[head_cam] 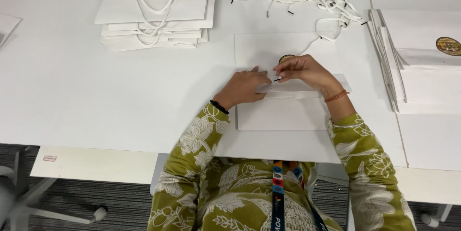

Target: Threading and attaching rope handles to paper shopping bags at a work table.

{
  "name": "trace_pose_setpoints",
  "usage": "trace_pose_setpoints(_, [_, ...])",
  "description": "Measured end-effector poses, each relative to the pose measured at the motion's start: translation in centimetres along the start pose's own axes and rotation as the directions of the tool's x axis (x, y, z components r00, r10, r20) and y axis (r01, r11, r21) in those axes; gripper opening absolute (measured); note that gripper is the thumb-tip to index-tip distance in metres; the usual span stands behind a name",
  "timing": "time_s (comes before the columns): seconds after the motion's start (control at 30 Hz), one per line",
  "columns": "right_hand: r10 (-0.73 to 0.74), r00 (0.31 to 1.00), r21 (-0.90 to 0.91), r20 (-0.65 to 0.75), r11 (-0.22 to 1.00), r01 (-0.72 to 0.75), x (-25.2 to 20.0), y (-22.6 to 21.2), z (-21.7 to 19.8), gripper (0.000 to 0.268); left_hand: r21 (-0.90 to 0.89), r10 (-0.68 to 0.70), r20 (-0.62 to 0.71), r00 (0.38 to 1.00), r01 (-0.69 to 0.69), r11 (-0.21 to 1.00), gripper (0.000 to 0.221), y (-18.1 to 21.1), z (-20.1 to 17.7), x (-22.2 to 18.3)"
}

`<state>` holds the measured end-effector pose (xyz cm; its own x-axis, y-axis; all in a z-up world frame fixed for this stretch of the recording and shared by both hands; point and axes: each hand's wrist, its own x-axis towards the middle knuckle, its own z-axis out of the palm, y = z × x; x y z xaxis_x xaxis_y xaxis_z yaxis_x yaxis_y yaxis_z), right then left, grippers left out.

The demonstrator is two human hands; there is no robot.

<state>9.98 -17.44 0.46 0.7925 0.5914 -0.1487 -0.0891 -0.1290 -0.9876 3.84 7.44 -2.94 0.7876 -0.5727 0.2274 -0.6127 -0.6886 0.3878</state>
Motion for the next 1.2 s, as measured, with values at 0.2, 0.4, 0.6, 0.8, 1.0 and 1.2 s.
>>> trace_pose_setpoints(0.2, [-0.148,0.983,-0.352,0.109,0.919,0.178,-0.2,1.2,0.8,0.023,-0.077,-0.017,-0.03,0.999,0.015,0.997,0.018,0.6,-1.1,0.0])
trace_pose_setpoints(0.4, [-0.118,0.991,-0.408,-0.057,0.909,0.085,-1.0,0.0,2.6,0.012,0.049,0.113,-0.113,0.987,-0.108,0.993,0.003,0.9,-0.5,0.0])
trace_pose_setpoints(0.6, [-0.121,0.982,-0.378,-0.142,0.924,0.059,-0.9,0.3,2.3,0.008,-0.035,0.098,-0.23,0.968,-0.109,0.993,0.023,1.3,-1.0,-0.1])
trace_pose_setpoints(0.8, [-0.144,0.982,-0.382,-0.123,0.92,0.088,-1.0,0.1,3.2,0.009,0.07,0.185,-0.303,0.935,-0.172,0.983,0.019,0.4,0.4,-0.1])
trace_pose_setpoints(1.0, [-0.164,0.986,-0.406,-0.002,0.902,0.149,-0.4,2.5,1.7,0.008,0.0,0.168,-0.373,0.913,-0.181,0.984,0.018,0.6,0.0,0.1])
trace_pose_setpoints(1.2, [-0.276,0.952,-0.41,0.13,0.859,0.305,-1.6,0.3,1.9,0.025,0.046,0.137,-0.405,0.904,-0.129,0.991,0.024,2.0,-1.2,0.1])
